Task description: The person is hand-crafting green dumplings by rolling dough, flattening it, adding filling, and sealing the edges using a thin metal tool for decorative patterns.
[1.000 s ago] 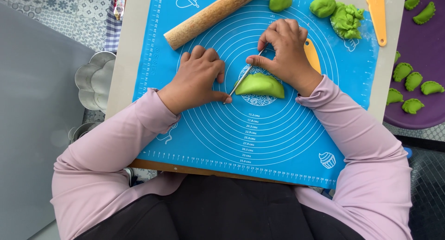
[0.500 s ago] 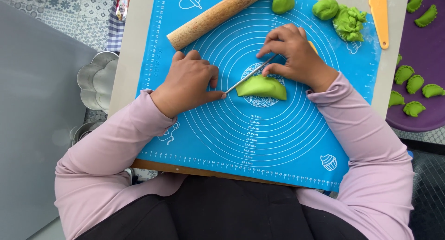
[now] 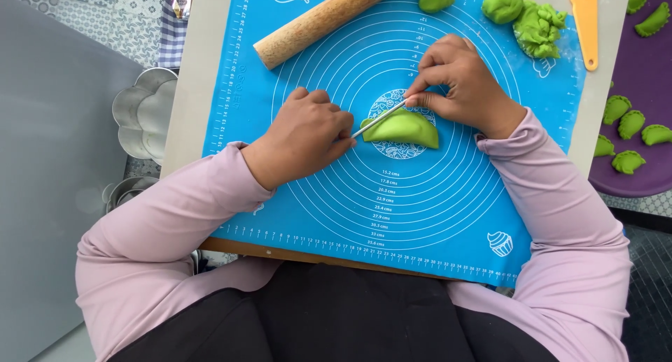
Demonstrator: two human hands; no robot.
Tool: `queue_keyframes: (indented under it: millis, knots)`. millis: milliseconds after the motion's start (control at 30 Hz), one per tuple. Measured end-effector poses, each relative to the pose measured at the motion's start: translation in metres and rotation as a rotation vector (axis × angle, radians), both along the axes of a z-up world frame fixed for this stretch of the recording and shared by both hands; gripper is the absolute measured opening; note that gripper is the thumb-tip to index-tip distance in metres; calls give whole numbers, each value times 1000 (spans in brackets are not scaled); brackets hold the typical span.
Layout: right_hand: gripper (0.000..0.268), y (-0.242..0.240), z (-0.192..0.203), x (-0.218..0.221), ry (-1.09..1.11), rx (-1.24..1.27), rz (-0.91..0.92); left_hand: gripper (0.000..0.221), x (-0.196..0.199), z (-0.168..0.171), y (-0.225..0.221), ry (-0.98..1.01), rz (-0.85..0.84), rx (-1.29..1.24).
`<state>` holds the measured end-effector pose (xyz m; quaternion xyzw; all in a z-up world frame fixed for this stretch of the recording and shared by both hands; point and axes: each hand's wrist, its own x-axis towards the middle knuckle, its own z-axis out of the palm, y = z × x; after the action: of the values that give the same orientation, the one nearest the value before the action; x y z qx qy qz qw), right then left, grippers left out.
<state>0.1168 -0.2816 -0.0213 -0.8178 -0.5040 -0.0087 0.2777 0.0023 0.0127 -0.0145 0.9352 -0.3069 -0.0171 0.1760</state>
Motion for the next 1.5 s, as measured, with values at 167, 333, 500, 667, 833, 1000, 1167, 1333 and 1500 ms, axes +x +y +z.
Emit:
queue_keyframes:
  millis: [167,333,500,667,833,1000,1167,1333,1500]
  knots:
    - [16,-1,8,-1,138,-60,-24,18,-2,-12,-5,39,1,-28]
    - [16,3,8,-3,231,-70,-59,13,-5,-17,-12,50,-6,-16]
    - [21,6,0,-3,240,-87,-205,17,-26,-18,-32,-418,49,347]
    - [27,10,-8,-4,196,-102,-247,27,-34,-20,-39,-581,85,514]
    - [32,12,-13,-6,142,-88,-282,20,-30,-20,-37,-542,82,635]
    - [28,12,-17,-8,-60,-136,-242,19,-13,-25,-21,-436,189,367]
    - [47,16,-19,-8,-106,-58,-203,27,-2,-24,-10,-381,198,220]
    - [53,12,-27,-5,-61,-60,-214,16,-10,-1,-12,-266,72,143]
    - [42,19,-9,-12,16,-88,-201,15,-11,-3,-14,-147,1,128]
